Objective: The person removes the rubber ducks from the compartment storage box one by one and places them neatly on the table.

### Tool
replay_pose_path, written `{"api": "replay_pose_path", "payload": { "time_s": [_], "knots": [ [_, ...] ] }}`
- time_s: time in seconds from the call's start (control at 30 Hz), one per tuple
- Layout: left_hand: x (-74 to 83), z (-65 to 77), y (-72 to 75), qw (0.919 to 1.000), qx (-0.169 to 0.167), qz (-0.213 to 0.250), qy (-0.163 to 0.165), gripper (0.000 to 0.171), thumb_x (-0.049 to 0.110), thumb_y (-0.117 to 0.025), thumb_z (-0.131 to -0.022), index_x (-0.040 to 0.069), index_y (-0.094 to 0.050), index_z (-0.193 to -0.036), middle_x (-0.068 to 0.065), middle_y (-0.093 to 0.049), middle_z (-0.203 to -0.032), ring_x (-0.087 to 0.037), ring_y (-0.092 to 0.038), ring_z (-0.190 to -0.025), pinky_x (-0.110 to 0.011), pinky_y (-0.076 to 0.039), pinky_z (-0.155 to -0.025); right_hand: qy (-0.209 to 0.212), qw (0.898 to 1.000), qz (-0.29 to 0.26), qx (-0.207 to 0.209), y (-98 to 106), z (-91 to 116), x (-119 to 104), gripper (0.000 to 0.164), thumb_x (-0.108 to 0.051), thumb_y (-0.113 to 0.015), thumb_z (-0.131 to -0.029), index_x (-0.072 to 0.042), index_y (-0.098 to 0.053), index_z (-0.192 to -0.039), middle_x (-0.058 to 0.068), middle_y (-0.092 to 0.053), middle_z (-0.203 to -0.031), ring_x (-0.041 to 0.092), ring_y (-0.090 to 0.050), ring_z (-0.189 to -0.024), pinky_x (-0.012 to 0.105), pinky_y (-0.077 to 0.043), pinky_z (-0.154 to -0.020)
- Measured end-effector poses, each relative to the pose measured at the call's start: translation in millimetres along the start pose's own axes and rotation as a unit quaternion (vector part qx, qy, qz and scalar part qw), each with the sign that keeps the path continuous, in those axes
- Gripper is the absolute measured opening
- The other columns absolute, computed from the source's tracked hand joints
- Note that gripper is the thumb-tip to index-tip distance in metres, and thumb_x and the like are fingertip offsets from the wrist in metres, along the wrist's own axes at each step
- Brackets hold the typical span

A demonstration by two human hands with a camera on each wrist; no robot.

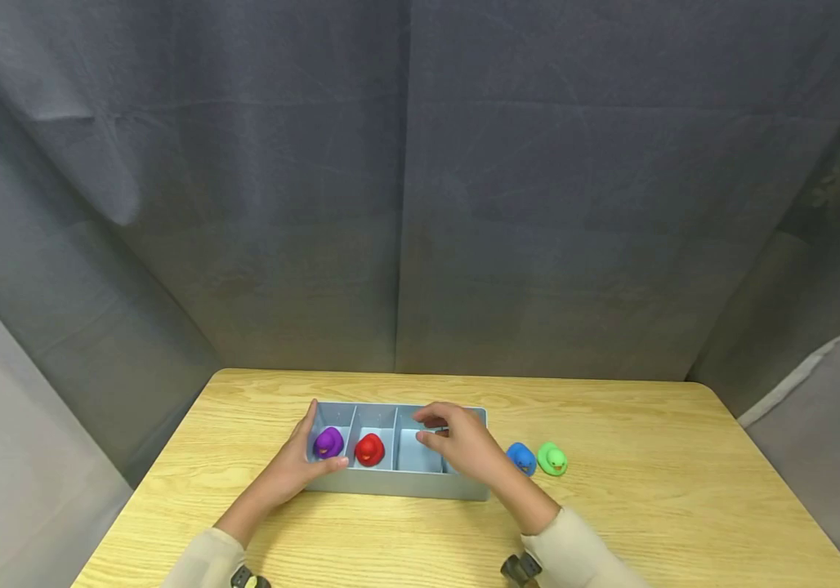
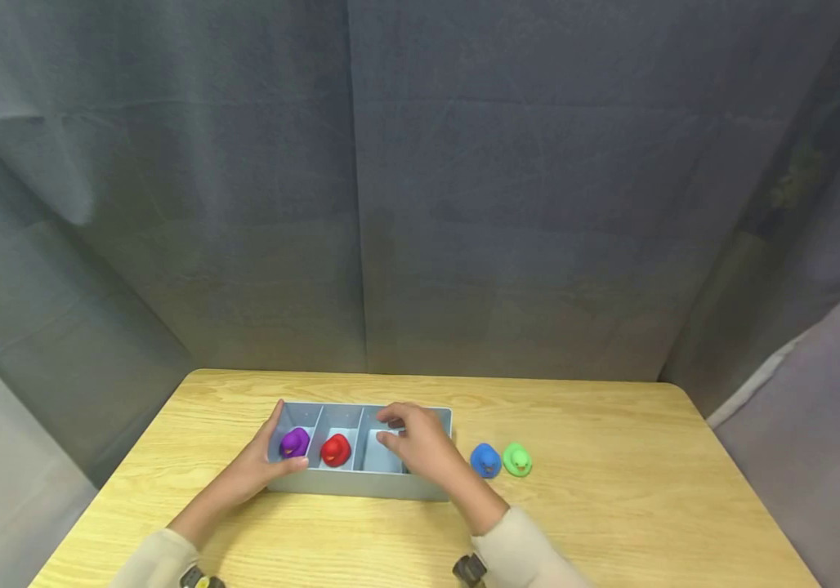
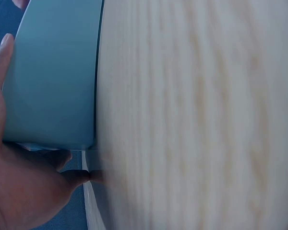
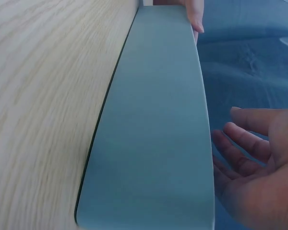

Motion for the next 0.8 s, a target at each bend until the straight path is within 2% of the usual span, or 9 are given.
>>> {"api": "replay_pose_path", "payload": {
  "time_s": [0.27,0.8],
  "knots": [
    [-2.1,0.5,0.4,1.0000,0.004,0.002,-0.003,0.123,0.043,-0.084,-0.085,0.017,0.003,-0.167,-0.020,-0.002,-0.173,-0.047,-0.005,-0.156,-0.068,-0.013,-0.121,0.012,1.000,-0.011,-0.024,-20,-10,-4,0.025,-0.005,-0.073,-0.094,0.003,-0.070,-0.118,0.021,-0.072,-0.119,0.042,-0.069,-0.112,0.051,-0.058,-0.094],
    [-3.4,2.6,0.4,0.9999,-0.001,0.003,0.016,0.122,0.044,-0.083,-0.085,0.019,0.004,-0.167,-0.021,-0.002,-0.172,-0.050,-0.007,-0.155,-0.072,-0.015,-0.119,-0.002,0.998,0.039,-0.049,-58,-25,-12,0.034,-0.010,-0.076,-0.093,-0.001,-0.071,-0.125,0.013,-0.072,-0.125,0.039,-0.067,-0.116,0.052,-0.057,-0.096]
  ]
}}
Point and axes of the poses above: each hand's wrist, its own z-axis away from the middle knuckle, its own y-axis out of the back of the hand, x = y × z, the point moved 7 cm from there along -z, towards the middle knuckle
